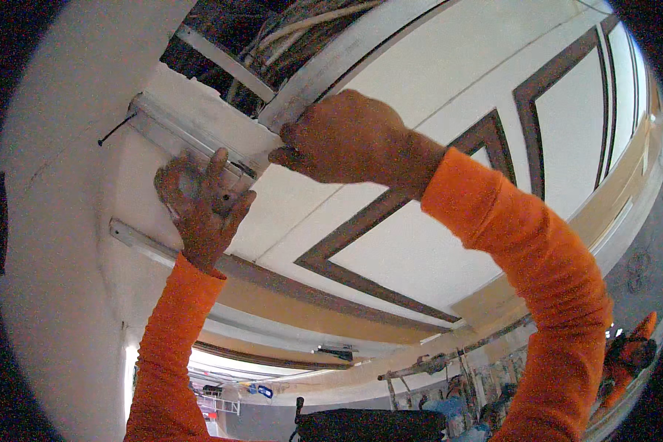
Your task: The person uses a screwdriver to secure metal brackets and a white light fixture housing into the ceiling frame while standing on a scaffold.
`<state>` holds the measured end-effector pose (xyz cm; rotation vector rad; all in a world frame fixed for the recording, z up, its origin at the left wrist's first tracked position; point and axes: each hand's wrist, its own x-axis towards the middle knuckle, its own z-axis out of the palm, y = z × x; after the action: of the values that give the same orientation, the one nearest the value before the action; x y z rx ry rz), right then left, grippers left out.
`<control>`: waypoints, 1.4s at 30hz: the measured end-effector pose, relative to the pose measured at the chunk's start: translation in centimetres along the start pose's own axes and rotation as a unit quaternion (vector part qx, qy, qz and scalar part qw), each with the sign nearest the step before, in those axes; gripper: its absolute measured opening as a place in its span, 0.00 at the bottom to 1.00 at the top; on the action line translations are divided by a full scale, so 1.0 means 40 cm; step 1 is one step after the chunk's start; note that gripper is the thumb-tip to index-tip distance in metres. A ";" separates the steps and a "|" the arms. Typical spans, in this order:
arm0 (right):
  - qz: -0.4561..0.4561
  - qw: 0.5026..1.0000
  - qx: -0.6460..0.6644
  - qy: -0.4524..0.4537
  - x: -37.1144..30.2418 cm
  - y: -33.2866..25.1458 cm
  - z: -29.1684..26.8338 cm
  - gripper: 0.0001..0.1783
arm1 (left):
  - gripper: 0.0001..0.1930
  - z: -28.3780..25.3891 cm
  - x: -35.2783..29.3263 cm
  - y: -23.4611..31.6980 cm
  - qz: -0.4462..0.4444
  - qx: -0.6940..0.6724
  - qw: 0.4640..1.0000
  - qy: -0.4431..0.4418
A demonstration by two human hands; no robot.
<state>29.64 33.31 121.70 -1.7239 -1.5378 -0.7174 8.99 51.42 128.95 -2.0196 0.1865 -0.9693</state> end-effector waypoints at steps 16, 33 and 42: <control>-0.071 0.993 -0.016 -0.093 0.055 0.027 -0.037 0.28 | 0.34 0.005 -0.002 -0.013 -0.003 -0.021 1.000 -0.018; -0.122 0.989 -0.034 -0.081 0.074 0.036 -0.034 0.27 | 0.42 0.019 -0.012 -0.015 0.002 -0.047 0.999 0.006; -0.163 0.985 -0.058 -0.021 0.071 0.045 -0.015 0.21 | 0.54 0.016 -0.005 -0.014 -0.014 -0.061 0.998 0.022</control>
<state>31.85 34.45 124.06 -1.5940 -1.8637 -0.9554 9.18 52.25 129.05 -2.1185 0.2468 -1.0434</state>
